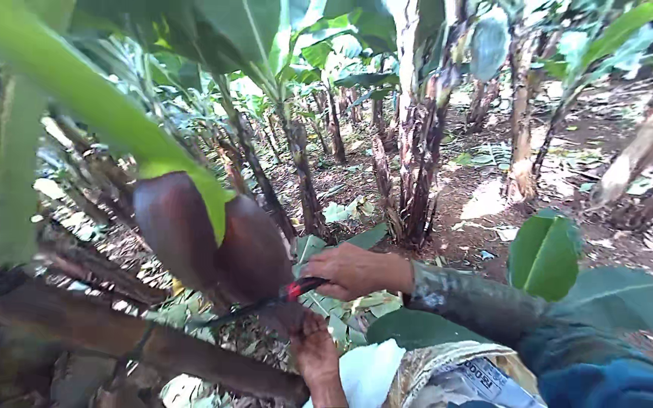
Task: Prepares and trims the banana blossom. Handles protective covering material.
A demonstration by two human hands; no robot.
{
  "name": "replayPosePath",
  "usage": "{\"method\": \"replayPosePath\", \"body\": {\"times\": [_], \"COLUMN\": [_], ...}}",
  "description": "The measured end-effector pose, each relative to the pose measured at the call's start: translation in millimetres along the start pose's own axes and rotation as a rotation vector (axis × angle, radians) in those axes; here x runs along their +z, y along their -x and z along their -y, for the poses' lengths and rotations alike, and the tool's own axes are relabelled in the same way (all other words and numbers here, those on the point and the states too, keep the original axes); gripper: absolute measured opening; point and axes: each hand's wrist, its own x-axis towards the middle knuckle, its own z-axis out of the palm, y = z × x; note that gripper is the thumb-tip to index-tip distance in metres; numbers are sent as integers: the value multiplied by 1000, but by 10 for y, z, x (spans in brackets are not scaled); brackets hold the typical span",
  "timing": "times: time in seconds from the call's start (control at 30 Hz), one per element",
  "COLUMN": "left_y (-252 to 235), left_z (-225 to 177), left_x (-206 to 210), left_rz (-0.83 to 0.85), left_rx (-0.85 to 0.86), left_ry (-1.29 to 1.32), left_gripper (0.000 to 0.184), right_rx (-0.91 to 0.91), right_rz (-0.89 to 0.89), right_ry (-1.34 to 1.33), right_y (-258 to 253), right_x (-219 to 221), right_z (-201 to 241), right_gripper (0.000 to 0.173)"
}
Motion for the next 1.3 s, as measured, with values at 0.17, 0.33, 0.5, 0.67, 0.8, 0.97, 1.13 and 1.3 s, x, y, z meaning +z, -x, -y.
{"method": "replayPosePath", "body": {"times": [0.17,0.33,0.5,0.67,0.8,0.97,1.13,1.3], "left_y": [116,309,292,542,712,733,712,461], "left_z": [233,326,107,45,55,15,107,293], "left_x": [-4,380,848,1114,1220,1240,1150,787], "left_rz": [-76,250,683,816,839,780,705,630], "left_rx": [-179,-432,-220,-87,-64,-96,-125,-152], "left_ry": [-311,-958,-1589,-2129,-2282,-2333,-2372,-2206], "left_gripper": [44,34,29,41,44,43,44,43], "right_rx": [-43,-19,-16,-19,-36,3,81,155], "right_rz": [-43,-24,-68,-44,-27,-23,-4,31], "right_ry": [22,-34,37,67,70,146,237,323], "right_y": [-203,91,614,1012,1128,1178,1302,1350], "right_x": [66,-153,-475,-713,-807,-942,-1079,-1062], "right_z": [-136,-230,-391,-458,-469,-529,-621,-698], "right_gripper": [30,30,29,32,33,33,36,36]}}
